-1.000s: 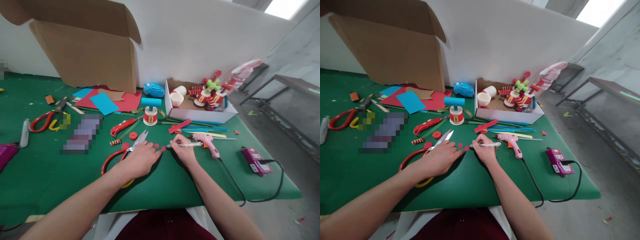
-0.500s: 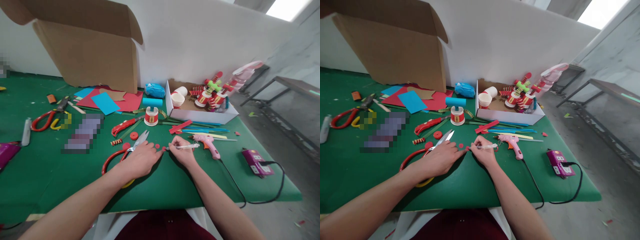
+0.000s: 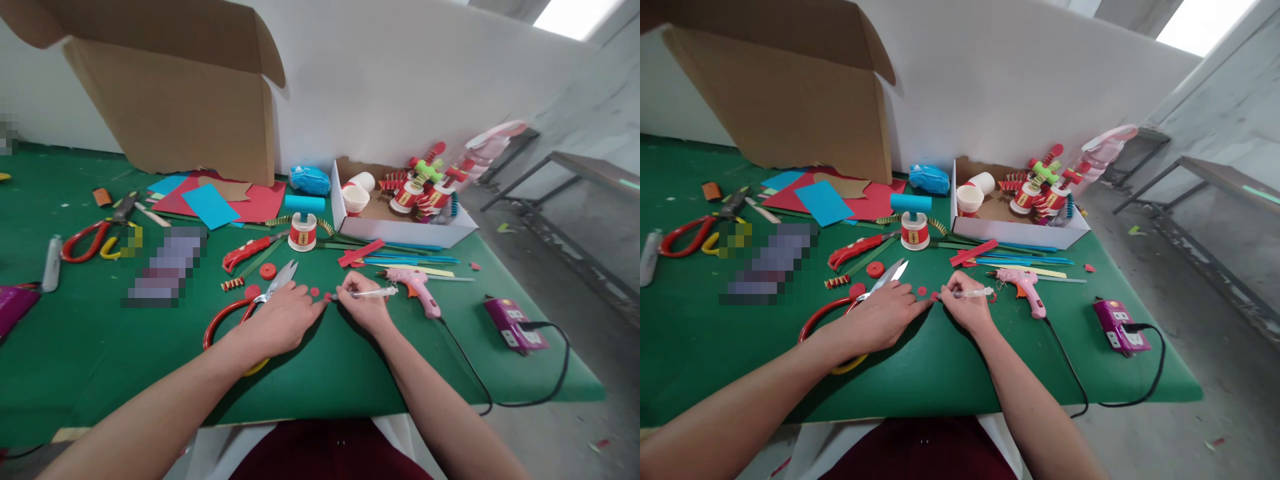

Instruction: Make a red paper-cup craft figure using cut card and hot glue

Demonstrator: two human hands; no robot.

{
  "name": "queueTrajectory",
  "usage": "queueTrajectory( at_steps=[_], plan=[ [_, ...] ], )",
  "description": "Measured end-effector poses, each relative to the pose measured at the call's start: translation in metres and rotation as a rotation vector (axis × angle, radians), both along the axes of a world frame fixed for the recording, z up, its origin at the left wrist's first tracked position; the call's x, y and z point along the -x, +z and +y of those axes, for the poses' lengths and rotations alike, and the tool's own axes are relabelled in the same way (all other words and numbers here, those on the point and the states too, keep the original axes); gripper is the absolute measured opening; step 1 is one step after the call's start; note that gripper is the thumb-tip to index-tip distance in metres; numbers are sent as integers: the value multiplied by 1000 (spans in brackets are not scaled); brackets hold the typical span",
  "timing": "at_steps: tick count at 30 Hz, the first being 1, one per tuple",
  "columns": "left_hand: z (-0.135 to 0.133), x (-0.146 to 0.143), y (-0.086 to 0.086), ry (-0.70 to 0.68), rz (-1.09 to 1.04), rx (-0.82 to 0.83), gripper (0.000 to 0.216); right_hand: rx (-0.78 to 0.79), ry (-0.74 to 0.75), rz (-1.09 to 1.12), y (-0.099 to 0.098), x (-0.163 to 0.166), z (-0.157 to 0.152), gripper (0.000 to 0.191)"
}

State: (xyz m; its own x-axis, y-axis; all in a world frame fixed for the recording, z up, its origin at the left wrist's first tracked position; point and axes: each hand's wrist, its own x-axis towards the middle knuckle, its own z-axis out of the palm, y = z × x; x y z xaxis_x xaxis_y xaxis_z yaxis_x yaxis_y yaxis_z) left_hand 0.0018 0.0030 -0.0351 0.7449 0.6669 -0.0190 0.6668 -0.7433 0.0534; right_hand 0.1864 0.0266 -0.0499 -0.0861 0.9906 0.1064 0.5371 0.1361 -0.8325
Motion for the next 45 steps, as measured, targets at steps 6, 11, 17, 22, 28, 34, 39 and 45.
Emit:
queueTrajectory(
  at_steps=[6,11,17,22,28,34,39,45],
  plan=[
    [0,0,1,-5,14,-1,39,6,4,-7,0,-1,0,18],
    [0,-1,2,-5,4,7,40,1,14,-12,-1,-1,0,19],
    [0,-1,3,-4,16,2,42,2,4,-8,1,-1,0,19],
    [0,-1,3,-6,27,-17,39,18,16,-19,2,-1,0,19],
    [0,-1,2,-7,16,-7,37,25,13,-12,2,-1,0,19],
    [0,-1,3,-8,23,-14,40,25,14,-9,2,-1,0,19],
    [0,-1,4,-14,40,-11,40,11,26,-7,1,-1,0,19],
    [0,-1,4,-7,32,-14,39,18,23,-12,2,-1,1,19]
  ],
)
